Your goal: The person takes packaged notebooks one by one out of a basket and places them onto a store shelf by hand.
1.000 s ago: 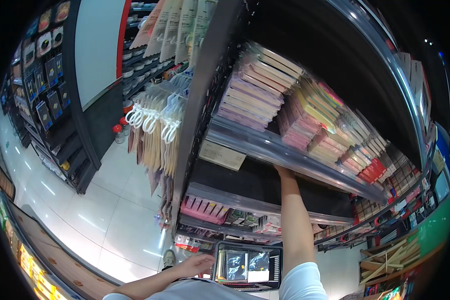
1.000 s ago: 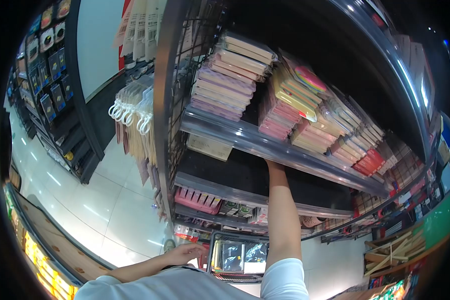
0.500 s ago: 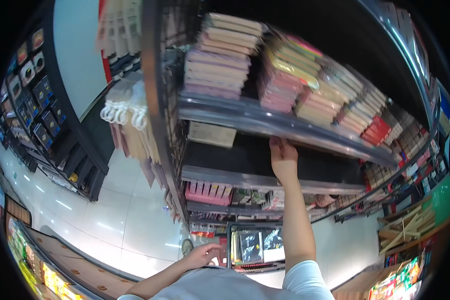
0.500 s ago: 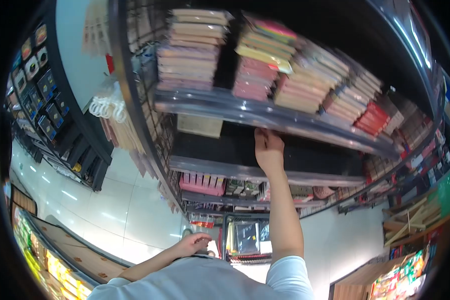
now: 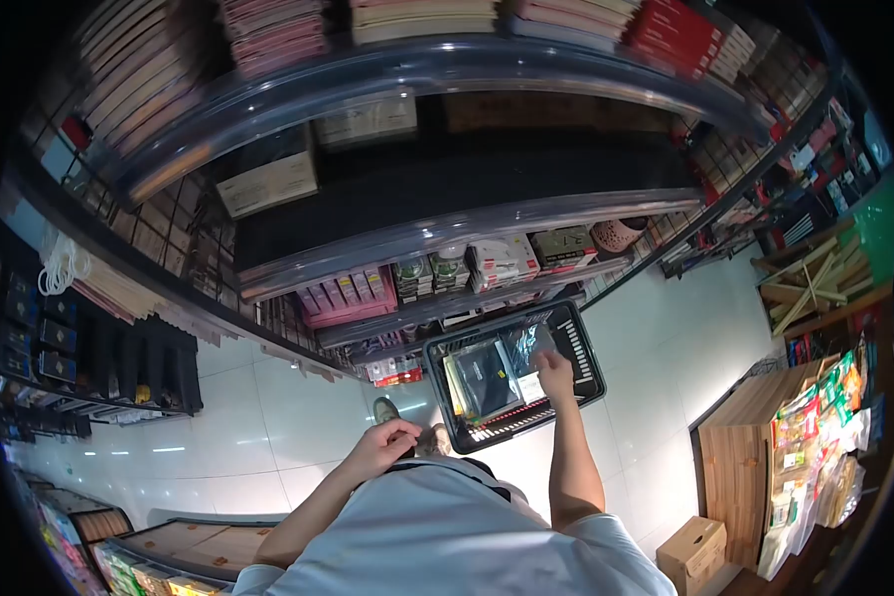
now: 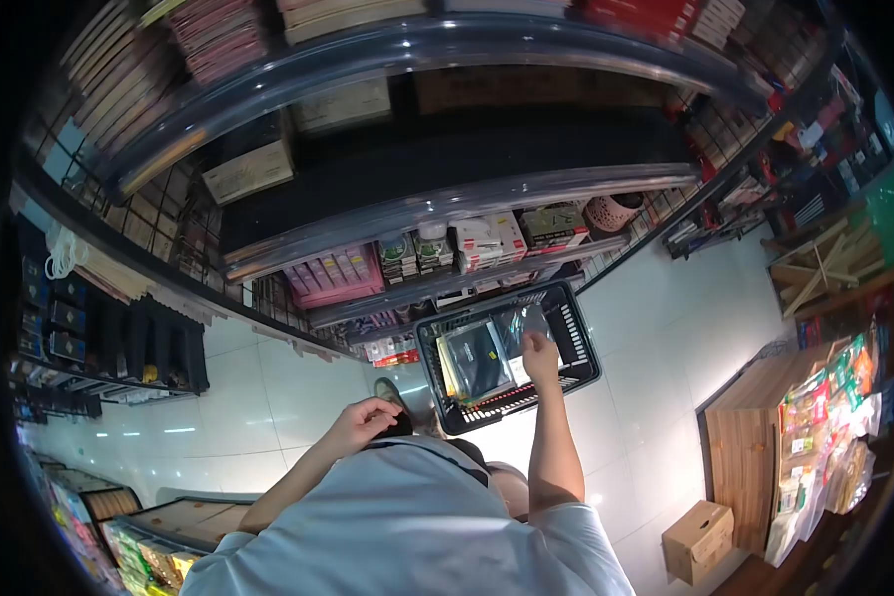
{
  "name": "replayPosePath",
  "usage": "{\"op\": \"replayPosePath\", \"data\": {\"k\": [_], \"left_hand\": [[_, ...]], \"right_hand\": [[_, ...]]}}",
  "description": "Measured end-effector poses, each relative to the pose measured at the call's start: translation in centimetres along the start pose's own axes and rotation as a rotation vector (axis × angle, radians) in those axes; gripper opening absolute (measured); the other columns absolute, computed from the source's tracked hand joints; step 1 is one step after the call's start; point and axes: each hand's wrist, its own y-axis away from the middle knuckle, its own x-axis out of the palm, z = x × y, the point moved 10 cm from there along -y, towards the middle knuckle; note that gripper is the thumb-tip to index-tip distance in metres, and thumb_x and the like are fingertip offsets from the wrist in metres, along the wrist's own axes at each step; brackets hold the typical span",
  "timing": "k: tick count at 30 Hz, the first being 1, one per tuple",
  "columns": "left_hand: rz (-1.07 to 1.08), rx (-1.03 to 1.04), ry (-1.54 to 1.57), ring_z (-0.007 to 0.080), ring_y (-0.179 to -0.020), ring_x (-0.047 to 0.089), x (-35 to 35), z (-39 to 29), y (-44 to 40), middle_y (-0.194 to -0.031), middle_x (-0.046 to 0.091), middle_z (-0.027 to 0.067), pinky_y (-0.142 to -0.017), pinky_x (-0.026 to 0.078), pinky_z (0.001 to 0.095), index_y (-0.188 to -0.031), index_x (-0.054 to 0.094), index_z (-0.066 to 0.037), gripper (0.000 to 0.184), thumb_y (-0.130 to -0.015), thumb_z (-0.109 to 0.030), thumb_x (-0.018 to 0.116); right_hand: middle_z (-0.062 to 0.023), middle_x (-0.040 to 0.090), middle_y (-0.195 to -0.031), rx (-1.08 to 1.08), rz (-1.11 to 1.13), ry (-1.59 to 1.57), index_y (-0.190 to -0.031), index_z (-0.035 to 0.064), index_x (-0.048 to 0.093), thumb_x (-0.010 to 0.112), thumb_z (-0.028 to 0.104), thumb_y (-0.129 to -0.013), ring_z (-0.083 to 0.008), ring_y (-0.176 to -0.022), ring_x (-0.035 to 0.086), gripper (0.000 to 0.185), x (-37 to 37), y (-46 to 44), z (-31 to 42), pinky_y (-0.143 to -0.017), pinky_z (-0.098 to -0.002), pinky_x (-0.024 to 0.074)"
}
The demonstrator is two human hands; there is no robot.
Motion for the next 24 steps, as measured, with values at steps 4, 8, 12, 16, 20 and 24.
{"op": "replayPosePath", "data": {"k": [4,8,12,16,20,24], "left_hand": [[0.003,-0.065,-0.023,0.0122,-0.102,0.064,1.2,-0.5,-0.4,-0.127,0.064,0.0092,-0.087,0.052,0.0274,-0.114,0.062,-0.001,0.017,-0.1,-0.009,0.059],[-0.004,-0.108,-0.029,0.0128,-0.101,0.065,1.5,0.3,0.0,-0.124,0.065,0.0088,-0.088,0.052,0.0274,-0.114,0.063,-0.001,0.016,-0.1,-0.009,0.059],[-0.04,-0.164,-0.052,0.0115,-0.098,0.064,0.9,1.0,1.0,-0.12,0.067,0.0079,-0.088,0.051,0.0265,-0.116,0.063,0.0,0.018,-0.1,-0.008,0.057],[-0.057,-0.21,-0.096,0.0124,-0.101,0.065,0.3,1.4,1.7,-0.118,0.067,0.0054,-0.087,0.052,0.0272,-0.117,0.063,-0.002,0.019,-0.1,-0.008,0.057],[-0.056,-0.22,-0.093,0.0124,-0.101,0.066,0.2,1.6,1.7,-0.117,0.067,0.0043,-0.087,0.052,0.0274,-0.118,0.063,-0.003,0.019,-0.1,-0.009,0.057],[-0.038,-0.217,-0.117,0.0119,-0.1,0.065,0.6,1.1,1.0,-0.115,0.068,0.0049,-0.088,0.052,0.0272,-0.118,0.063,-0.002,0.019,-0.101,-0.009,0.057]], "right_hand": [[-0.0307,0.062,-0.127,0.202,-0.071,0.239,-0.133,-0.0056,0.057,0.071,0.029,-0.086,-0.0405,-0.123,0.06,0.06,-1.3,1.4,-7.7,-0.104,-0.0425,0.0467],[-0.0339,0.052,-0.137,0.224,-0.12,0.37,-0.141,-0.0108,0.044,0.077,0.026,-0.081,-0.042,-0.13,0.052,0.077,-0.8,-0.7,-14.5,-0.109,-0.0412,0.0427],[-0.0286,0.045,-0.147,0.304,0.001,0.514,-0.148,-0.0091,0.031,0.075,0.036,-0.083,-0.0414,-0.144,0.033,0.091,-0.9,-1.9,-14.6,-0.12,-0.0412,0.0278],[-0.0263,0.028,-0.156,0.377,0.056,0.552,-0.155,-0.002,0.018,0.08,0.043,-0.076,-0.0402,-0.144,0.031,0.11,0.4,-3.0,-17.9,-0.12,-0.0418,0.0286],[-0.0238,0.031,-0.154,0.471,0.063,0.638,-0.156,0.0033,0.019,0.082,0.043,-0.073,-0.042,-0.14,0.034,0.112,0.6,-1.3,-16.9,-0.116,-0.0438,0.0347],[-0.0256,0.039,-0.15,0.559,0.146,0.613,-0.154,0.003,0.023,0.079,0.049,-0.075,-0.0428,-0.137,0.04,0.108,0.7,0.7,-15.6,-0.111,-0.044,0.0407]]}}
